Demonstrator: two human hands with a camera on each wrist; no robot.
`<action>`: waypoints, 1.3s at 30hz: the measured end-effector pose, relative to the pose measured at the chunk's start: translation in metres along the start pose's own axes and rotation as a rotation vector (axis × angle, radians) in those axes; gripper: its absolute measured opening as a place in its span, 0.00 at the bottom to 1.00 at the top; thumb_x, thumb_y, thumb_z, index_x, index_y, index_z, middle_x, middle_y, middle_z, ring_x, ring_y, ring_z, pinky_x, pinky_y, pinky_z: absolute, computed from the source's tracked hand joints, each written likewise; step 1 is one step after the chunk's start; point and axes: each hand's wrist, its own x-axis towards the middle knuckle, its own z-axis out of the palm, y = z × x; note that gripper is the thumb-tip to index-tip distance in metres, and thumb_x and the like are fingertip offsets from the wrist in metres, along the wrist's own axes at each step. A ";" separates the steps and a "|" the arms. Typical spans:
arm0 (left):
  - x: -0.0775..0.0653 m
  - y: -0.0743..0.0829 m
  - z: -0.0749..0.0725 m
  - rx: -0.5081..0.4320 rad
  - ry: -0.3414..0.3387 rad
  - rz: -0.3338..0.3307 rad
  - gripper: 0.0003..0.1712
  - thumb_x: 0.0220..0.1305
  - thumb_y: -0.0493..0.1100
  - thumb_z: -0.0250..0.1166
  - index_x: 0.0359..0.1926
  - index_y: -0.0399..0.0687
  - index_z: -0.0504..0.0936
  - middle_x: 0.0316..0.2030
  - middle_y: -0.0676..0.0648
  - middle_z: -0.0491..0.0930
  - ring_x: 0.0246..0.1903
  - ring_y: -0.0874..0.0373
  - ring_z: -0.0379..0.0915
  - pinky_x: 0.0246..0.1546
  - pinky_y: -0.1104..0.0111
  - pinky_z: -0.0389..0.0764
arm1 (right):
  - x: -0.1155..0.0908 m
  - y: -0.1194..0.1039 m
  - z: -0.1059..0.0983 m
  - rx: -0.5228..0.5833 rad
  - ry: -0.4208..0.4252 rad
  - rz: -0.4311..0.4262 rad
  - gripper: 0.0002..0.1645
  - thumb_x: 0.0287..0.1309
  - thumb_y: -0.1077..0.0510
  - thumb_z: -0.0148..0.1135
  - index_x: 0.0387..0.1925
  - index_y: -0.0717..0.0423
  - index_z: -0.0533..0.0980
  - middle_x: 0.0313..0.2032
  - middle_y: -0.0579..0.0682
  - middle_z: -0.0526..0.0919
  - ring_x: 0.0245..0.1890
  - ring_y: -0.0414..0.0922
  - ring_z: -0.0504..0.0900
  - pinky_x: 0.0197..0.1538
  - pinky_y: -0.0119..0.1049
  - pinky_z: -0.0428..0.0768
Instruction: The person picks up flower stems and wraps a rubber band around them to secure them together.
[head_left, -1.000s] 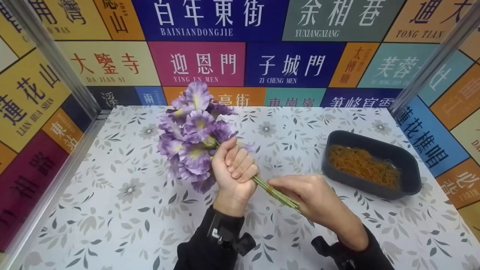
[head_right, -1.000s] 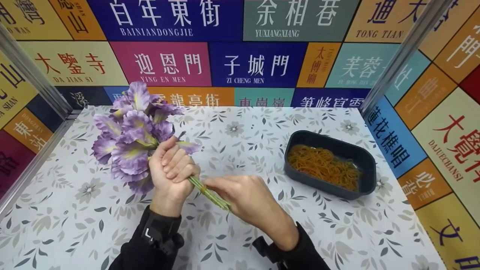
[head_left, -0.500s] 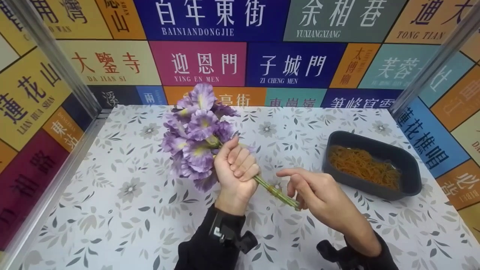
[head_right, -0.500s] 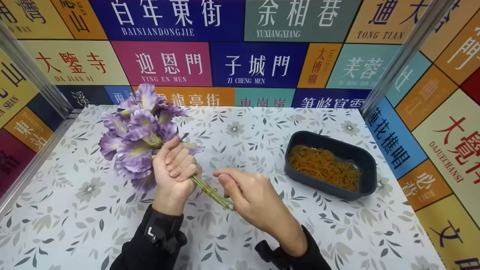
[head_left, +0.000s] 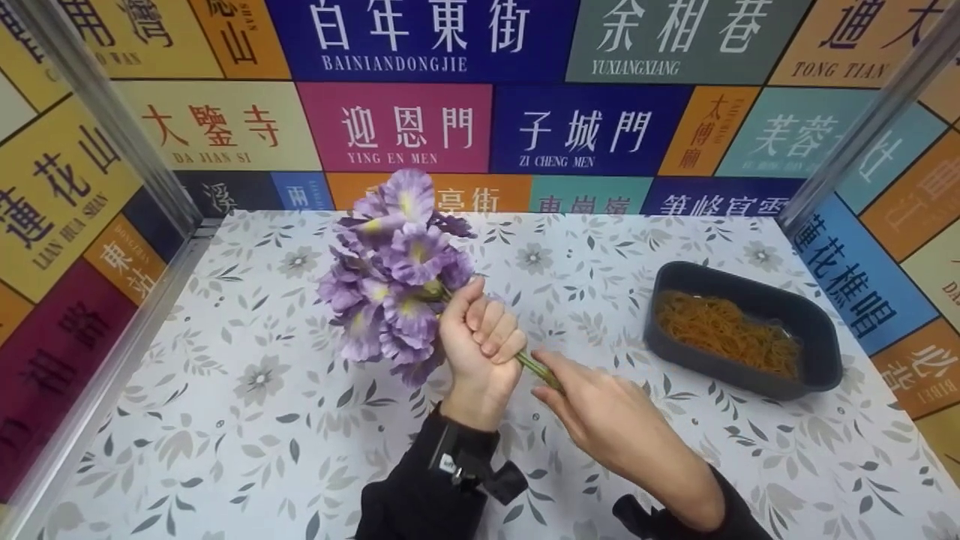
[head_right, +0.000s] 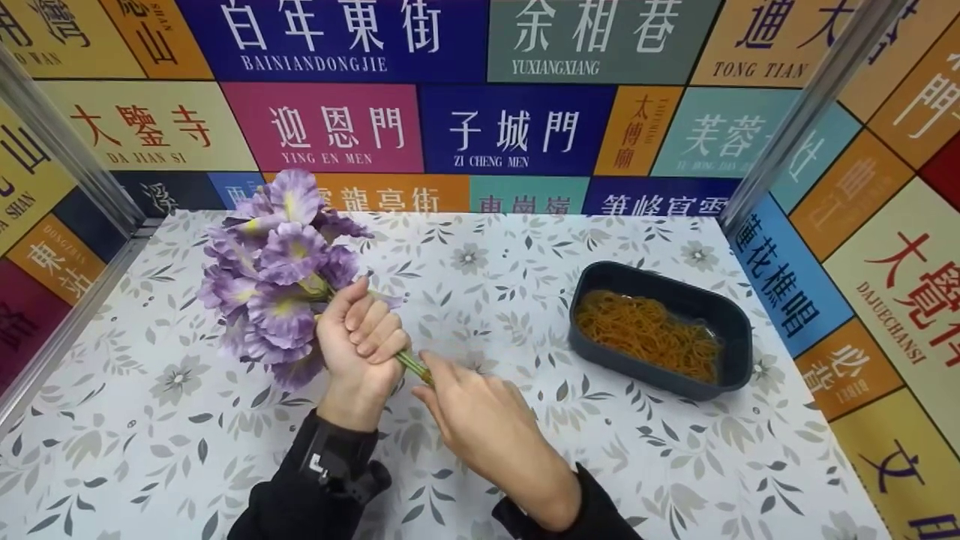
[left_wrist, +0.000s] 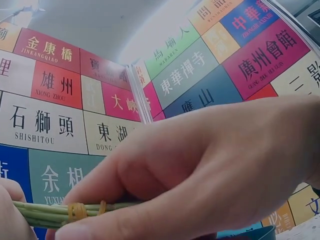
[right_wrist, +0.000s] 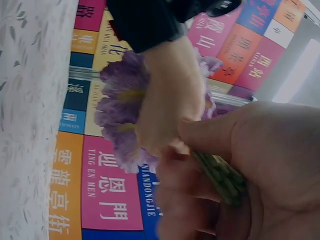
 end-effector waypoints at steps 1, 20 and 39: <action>0.001 0.000 -0.001 0.004 0.009 -0.003 0.34 0.75 0.45 0.42 0.06 0.57 0.61 0.03 0.59 0.58 0.07 0.68 0.40 0.05 0.79 0.46 | 0.001 0.000 0.002 -0.005 -0.004 0.003 0.16 0.70 0.48 0.59 0.53 0.51 0.76 0.27 0.43 0.83 0.22 0.39 0.79 0.22 0.32 0.77; 0.022 0.009 -0.022 0.109 0.040 -0.306 0.32 0.75 0.46 0.47 0.07 0.56 0.61 0.04 0.59 0.58 0.05 0.69 0.45 0.05 0.79 0.49 | 0.004 -0.003 0.022 0.004 -0.138 0.034 0.18 0.75 0.42 0.48 0.33 0.49 0.67 0.16 0.37 0.59 0.13 0.35 0.59 0.14 0.29 0.58; 0.012 0.013 -0.017 0.970 -0.143 -0.304 0.08 0.70 0.45 0.63 0.45 0.48 0.76 0.30 0.51 0.81 0.30 0.58 0.82 0.40 0.68 0.86 | -0.002 0.017 0.055 0.471 -0.133 0.140 0.12 0.77 0.49 0.47 0.38 0.49 0.71 0.23 0.36 0.67 0.21 0.31 0.65 0.25 0.27 0.69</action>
